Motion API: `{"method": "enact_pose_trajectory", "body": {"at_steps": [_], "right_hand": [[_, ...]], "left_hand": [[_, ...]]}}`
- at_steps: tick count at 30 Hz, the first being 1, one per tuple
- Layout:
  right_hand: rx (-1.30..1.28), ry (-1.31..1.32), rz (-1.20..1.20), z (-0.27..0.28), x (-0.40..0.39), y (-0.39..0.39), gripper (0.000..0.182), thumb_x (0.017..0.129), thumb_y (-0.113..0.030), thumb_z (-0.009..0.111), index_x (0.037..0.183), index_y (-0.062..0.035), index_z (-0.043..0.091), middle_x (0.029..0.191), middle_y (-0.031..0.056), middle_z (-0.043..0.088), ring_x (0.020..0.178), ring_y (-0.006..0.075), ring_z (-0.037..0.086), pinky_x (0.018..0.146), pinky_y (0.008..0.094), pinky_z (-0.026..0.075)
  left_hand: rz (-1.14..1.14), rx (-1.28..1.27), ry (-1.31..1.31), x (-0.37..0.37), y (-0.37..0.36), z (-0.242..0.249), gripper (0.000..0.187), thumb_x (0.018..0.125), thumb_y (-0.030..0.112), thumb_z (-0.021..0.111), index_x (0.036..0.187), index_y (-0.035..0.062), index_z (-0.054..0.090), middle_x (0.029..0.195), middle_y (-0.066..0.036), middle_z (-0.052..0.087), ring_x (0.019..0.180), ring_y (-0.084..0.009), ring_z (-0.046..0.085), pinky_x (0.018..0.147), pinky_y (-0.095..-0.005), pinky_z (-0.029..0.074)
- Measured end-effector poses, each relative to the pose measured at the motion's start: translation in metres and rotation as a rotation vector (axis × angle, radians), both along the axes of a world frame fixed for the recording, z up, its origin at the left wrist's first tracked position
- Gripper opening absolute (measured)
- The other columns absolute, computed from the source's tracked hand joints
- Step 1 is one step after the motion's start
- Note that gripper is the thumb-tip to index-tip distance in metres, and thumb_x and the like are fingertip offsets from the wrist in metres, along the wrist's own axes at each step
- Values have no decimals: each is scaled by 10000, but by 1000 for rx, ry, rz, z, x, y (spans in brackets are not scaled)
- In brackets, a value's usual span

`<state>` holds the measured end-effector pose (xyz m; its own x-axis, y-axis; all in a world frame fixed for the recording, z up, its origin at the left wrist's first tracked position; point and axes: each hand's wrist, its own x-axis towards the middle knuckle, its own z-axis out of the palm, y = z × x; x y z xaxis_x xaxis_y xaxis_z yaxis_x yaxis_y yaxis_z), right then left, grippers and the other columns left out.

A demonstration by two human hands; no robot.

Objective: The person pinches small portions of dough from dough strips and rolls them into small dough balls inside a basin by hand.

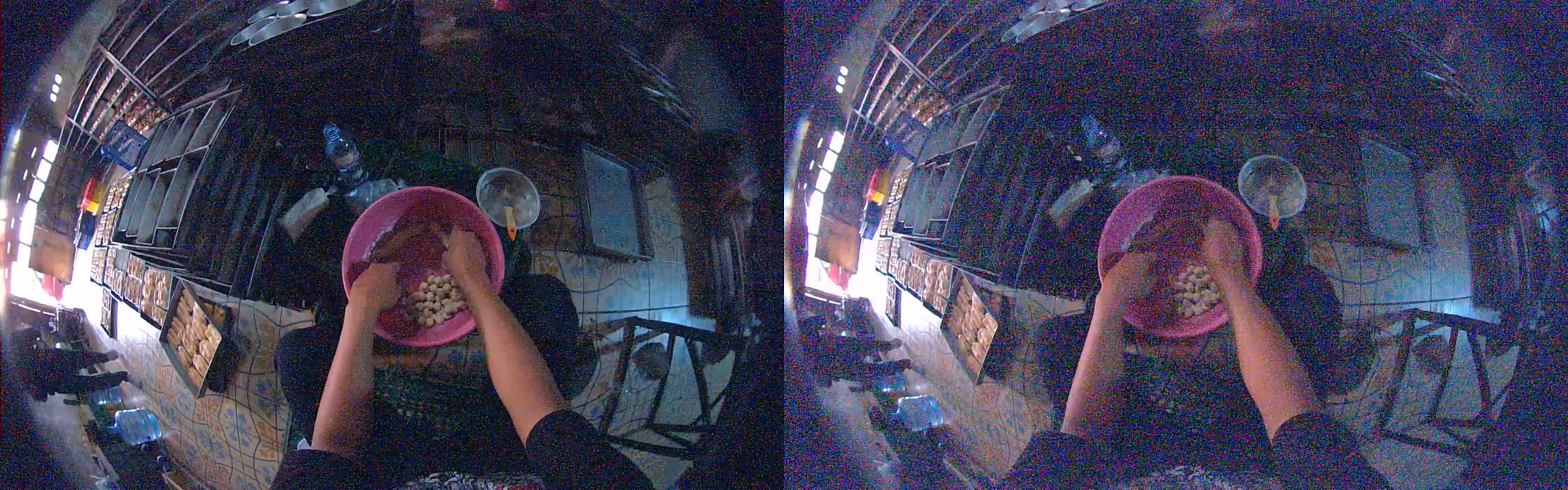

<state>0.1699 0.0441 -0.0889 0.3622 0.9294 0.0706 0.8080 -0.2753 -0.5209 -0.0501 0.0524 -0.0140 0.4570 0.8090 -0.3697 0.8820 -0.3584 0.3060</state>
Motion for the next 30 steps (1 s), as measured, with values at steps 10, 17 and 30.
{"method": "enact_pose_trajectory", "body": {"at_steps": [10,17,30], "right_hand": [[-158,-55,169,31,-4,0,382,924,-368,620,956,-5,735,884,301,689,858,459,692,778,569,540],[-262,-265,104,35,-10,1,327,983,-299,532,1007,-35,723,969,259,684,913,413,696,770,539,552],[-320,-209,314,-12,3,52,211,761,-167,748,889,-9,690,939,229,709,914,440,686,791,524,566]], "left_hand": [[-52,35,-60,-6,4,-10,329,823,209,658,1081,10,700,1074,-242,706,1027,-397,686,902,-507,558],[-75,-70,-67,3,12,-11,348,810,239,694,1090,32,699,1119,-225,702,1045,-389,682,902,-494,561],[-60,-82,-112,-3,10,-12,346,791,222,688,1080,32,708,1121,-212,704,1070,-368,679,890,-494,571]]}}
